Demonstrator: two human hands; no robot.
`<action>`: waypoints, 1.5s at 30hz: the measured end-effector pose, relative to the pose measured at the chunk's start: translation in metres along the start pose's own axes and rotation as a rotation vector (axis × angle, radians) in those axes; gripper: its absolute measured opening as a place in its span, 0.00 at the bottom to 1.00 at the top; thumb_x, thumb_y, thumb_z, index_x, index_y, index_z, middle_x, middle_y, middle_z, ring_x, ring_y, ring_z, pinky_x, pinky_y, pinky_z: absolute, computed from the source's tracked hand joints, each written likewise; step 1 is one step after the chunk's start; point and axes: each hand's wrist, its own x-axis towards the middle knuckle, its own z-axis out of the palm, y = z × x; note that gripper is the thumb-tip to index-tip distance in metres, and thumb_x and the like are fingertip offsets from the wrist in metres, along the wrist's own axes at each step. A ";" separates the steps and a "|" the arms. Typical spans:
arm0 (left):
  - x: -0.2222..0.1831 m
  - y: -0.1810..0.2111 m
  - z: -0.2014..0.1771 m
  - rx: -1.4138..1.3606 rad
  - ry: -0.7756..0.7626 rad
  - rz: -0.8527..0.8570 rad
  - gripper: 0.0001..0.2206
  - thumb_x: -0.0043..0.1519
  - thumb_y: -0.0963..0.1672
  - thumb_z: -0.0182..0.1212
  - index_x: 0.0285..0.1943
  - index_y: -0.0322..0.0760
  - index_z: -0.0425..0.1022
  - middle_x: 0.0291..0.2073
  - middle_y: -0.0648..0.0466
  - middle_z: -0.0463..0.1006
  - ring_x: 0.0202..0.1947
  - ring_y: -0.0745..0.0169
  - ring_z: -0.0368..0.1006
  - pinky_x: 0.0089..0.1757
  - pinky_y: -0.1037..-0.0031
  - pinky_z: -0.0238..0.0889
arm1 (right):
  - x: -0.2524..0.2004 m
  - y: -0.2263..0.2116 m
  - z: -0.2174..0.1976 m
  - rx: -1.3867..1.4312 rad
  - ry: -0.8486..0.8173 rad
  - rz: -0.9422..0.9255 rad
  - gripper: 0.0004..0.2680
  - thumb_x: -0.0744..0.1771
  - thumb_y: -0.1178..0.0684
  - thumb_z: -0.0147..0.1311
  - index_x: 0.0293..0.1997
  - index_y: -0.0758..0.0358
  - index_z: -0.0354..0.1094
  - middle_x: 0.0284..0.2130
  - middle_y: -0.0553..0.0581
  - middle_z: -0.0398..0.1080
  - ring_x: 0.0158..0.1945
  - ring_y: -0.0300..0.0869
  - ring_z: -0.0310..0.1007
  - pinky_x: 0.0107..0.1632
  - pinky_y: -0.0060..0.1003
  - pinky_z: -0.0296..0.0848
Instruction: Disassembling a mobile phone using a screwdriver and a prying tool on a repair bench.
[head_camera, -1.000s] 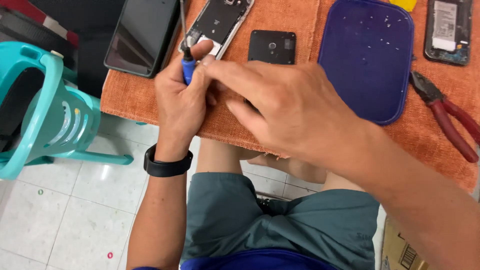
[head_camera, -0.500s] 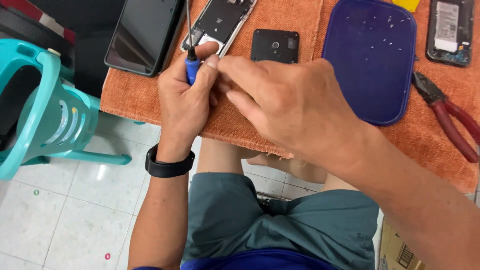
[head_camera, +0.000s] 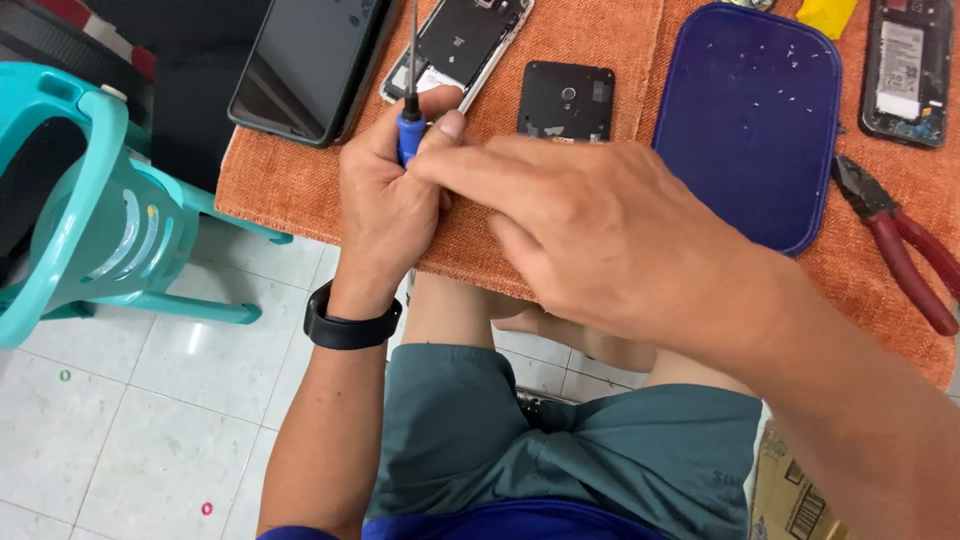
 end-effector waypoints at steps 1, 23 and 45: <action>0.000 -0.002 -0.001 0.000 -0.001 0.000 0.11 0.67 0.46 0.58 0.53 0.37 0.78 0.31 0.61 0.77 0.33 0.76 0.69 0.40 0.81 0.66 | 0.002 0.002 0.004 0.000 0.000 0.001 0.18 0.66 0.66 0.44 0.64 0.60 0.64 0.33 0.54 0.70 0.34 0.53 0.71 0.21 0.53 0.63; 0.004 0.000 -0.002 0.195 -0.111 0.054 0.10 0.67 0.45 0.57 0.52 0.40 0.79 0.35 0.62 0.80 0.35 0.74 0.72 0.40 0.80 0.68 | -0.003 0.004 -0.005 0.099 0.053 -0.018 0.15 0.67 0.69 0.46 0.56 0.60 0.68 0.24 0.54 0.67 0.24 0.45 0.65 0.26 0.42 0.60; -0.001 0.006 0.002 0.139 -0.051 0.071 0.08 0.68 0.45 0.54 0.48 0.38 0.78 0.21 0.57 0.75 0.24 0.73 0.70 0.33 0.80 0.65 | -0.009 0.008 0.000 -0.025 0.134 0.012 0.17 0.66 0.66 0.48 0.62 0.55 0.65 0.30 0.52 0.71 0.30 0.46 0.72 0.23 0.44 0.62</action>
